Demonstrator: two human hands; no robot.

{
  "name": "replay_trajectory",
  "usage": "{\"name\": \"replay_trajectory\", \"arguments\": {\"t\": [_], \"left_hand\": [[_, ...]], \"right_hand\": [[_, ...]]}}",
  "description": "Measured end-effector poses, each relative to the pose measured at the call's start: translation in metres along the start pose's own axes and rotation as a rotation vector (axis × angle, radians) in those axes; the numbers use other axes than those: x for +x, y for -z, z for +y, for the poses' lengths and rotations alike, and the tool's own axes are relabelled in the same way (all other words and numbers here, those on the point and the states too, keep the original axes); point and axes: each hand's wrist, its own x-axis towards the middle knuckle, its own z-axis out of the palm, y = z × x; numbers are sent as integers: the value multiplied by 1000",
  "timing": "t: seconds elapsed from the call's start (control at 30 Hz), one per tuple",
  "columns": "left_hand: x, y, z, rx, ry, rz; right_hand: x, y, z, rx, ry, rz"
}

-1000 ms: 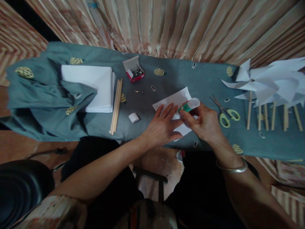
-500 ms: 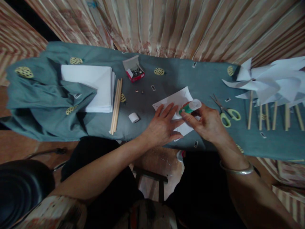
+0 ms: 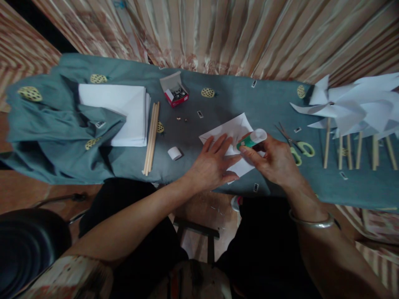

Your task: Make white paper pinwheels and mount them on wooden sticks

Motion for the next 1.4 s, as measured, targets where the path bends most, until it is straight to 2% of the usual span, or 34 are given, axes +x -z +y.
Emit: {"name": "replay_trajectory", "arguments": {"t": [0.73,1.4], "left_hand": [[0,0,2,28,-6,9],[0,-1,2,31,-10,14]], "right_hand": [[6,-10,7,38,-12,103],[11,-10,-5,-10,32,31]]}}
